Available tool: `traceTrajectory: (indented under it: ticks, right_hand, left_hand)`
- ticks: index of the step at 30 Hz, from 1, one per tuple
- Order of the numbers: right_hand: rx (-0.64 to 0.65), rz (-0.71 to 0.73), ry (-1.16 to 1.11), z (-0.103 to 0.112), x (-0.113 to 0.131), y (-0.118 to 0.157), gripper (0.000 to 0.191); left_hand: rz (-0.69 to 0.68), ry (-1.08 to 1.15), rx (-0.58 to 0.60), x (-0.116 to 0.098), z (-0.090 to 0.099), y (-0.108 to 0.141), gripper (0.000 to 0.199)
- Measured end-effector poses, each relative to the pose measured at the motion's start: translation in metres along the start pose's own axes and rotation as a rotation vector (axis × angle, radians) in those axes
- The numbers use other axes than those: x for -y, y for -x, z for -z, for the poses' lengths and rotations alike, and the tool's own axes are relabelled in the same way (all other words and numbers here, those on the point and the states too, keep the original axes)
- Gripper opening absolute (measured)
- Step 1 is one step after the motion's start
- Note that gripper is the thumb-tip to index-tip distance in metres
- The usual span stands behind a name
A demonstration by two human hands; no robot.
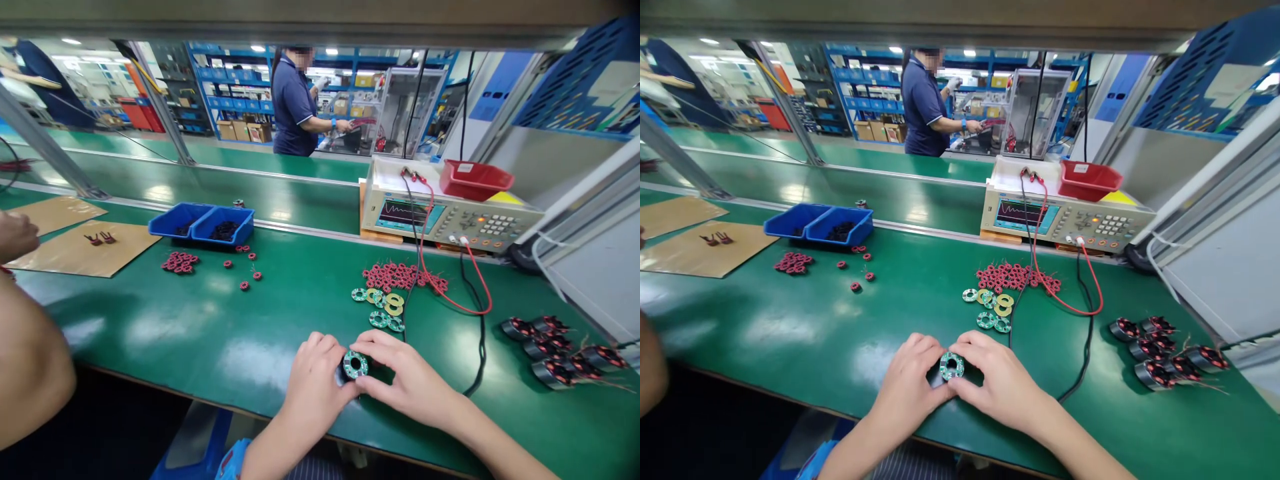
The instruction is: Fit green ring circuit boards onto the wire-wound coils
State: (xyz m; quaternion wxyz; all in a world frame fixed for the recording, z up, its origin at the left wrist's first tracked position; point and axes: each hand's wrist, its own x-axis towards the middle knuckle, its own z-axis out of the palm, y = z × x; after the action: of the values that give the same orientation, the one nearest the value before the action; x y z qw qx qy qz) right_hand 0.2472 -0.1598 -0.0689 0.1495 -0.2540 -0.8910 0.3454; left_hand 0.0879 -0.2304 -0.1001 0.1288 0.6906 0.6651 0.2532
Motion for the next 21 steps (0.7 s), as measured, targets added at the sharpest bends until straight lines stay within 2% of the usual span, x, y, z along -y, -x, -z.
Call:
traceTrajectory:
  ticks: [7, 13, 21]
  right_hand:
    - [-0.001, -0.018, 0.164, -0.0046, -0.0027, 0.0055, 0.031]
    - [0.056, -0.055, 0.239, -0.0056, -0.0003, 0.0084, 0.030]
    - [0.039, -0.065, 0.136, -0.0021, 0.0070, 0.0042, 0.031]
  left_hand:
    - [-0.018, 0.053, -0.020, 0.0018, -0.0033, 0.0007, 0.022]
    - [-0.024, 0.063, -0.031, 0.0021, -0.0046, 0.0013, 0.021]
    - [-0.033, 0.065, -0.014, 0.0044, -0.0061, 0.0015, 0.024]
